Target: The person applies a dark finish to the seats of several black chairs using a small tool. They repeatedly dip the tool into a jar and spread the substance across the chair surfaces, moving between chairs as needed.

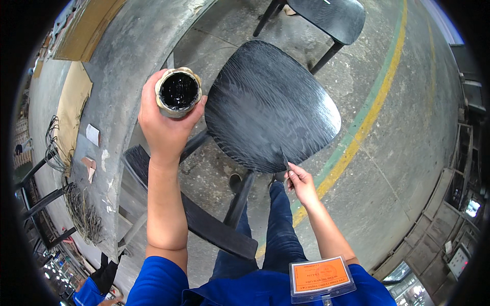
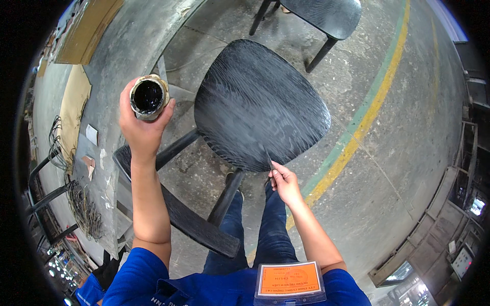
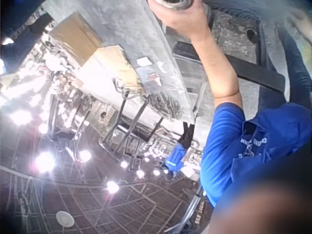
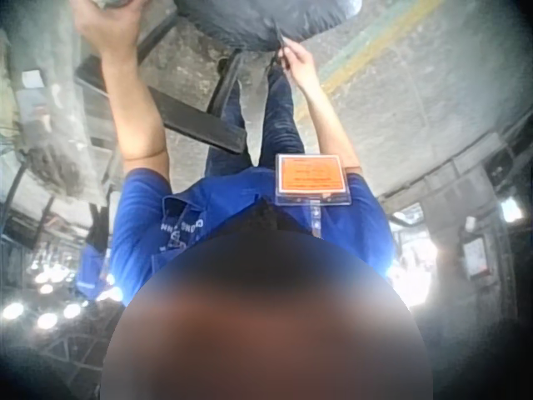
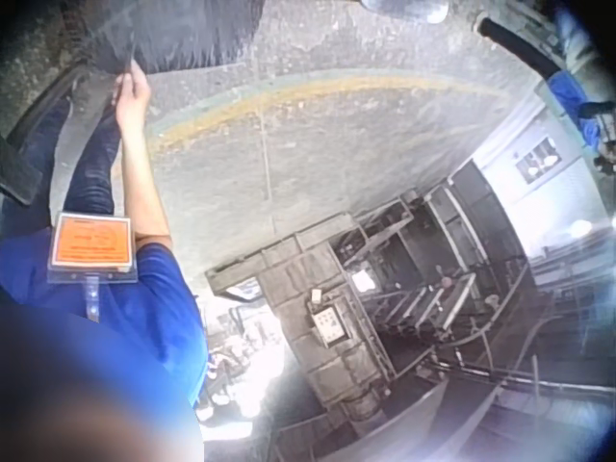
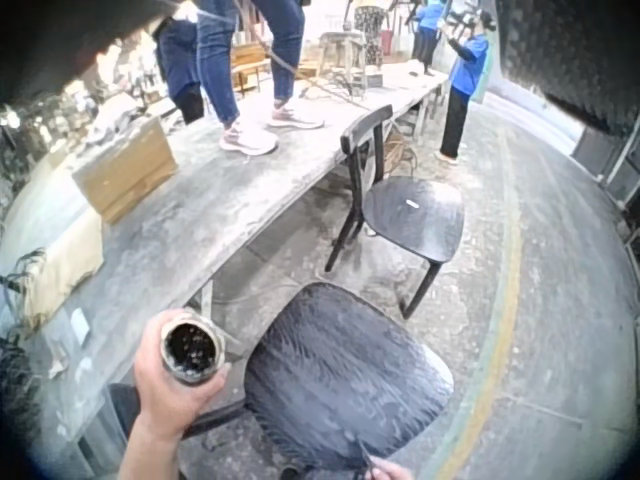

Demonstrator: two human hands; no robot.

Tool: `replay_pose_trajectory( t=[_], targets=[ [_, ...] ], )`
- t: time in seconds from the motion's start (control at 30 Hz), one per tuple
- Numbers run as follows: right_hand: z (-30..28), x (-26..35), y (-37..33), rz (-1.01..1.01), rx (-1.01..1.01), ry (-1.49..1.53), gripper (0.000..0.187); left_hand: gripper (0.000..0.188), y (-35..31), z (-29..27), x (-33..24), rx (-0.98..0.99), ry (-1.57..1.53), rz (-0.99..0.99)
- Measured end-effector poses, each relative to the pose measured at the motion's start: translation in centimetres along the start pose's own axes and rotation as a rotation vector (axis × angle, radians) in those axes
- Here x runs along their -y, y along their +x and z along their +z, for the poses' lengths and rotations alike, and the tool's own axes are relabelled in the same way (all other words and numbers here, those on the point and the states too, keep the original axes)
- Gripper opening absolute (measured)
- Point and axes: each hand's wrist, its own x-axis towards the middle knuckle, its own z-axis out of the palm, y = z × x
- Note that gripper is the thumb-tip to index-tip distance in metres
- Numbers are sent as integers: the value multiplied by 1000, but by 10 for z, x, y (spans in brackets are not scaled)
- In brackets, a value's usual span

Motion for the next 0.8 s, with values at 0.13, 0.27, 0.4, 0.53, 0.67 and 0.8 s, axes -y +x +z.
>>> replay_pose_trajectory(
  t=[0.13,0.27,0.4,0.53,0.67,0.8],
  targets=[
    [-6,-3,1,-18,-41,-78,29,63,8,11,-10,18,-35,21],
    [-12,-4,2,19,-49,-51,27,60,19,28,-22,54,-82,62],
    [-21,-1,2,77,-69,-91,28,57,33,50,-33,44,-144,95],
    [-32,2,2,65,-97,-31,27,54,57,88,-44,0,-144,216],
    [-48,0,2,68,-134,-13,26,54,71,124,-51,15,-259,212],
    [-68,-2,13,118,-186,-49,26,56,68,121,-49,9,-270,212]
  ],
)
